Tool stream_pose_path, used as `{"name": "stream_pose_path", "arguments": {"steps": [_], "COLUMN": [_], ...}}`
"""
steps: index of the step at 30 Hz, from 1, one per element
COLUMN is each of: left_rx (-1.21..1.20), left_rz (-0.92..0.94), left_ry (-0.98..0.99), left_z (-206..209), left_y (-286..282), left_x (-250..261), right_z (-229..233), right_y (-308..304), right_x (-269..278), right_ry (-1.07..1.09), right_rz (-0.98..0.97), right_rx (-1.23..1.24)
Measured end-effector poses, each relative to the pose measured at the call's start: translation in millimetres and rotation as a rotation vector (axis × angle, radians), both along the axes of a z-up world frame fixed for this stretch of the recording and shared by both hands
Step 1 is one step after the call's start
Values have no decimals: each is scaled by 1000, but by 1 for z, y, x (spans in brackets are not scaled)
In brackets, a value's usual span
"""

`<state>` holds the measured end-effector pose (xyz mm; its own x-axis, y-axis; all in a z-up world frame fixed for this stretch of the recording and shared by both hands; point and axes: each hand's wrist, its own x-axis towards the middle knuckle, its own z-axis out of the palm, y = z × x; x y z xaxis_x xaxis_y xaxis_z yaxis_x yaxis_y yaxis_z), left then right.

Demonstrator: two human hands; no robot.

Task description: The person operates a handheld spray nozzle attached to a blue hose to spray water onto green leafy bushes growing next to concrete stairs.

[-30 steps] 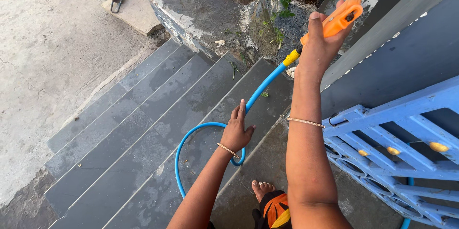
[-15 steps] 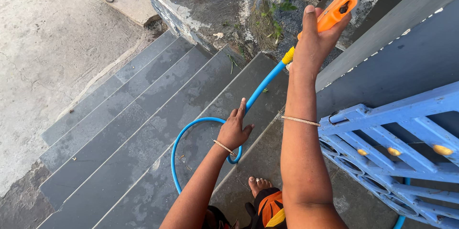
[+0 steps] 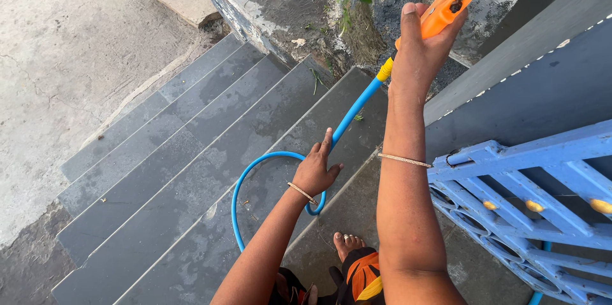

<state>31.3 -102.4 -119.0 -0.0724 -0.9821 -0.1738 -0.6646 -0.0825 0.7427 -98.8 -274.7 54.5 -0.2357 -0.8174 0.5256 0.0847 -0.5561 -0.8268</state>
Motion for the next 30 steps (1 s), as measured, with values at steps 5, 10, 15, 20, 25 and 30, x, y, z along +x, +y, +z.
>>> {"name": "stream_pose_path", "arguments": {"steps": [5,10,15,20,25,30], "left_rx": [-18,-94,-135,-75,-56,-19], "left_rz": [11,68,105,60,21,4], "left_ry": [-4,-14,-33,-32,-25,-24], "left_z": [-1,-3,2,3,3,2], "left_y": [1,4,4,2,3,5], "left_x": [3,0,-3,1,5,7], "right_z": [1,-4,-18,-15,-18,-30], "right_y": [2,0,-6,-1,-1,-5], "right_x": [5,18,28,33,35,36], "right_ry": [-38,-72,-52,81,128,214], "right_rz": [24,7,-16,-120,-119,-150], "right_rx": [50,-21,35,81,50,7]}}
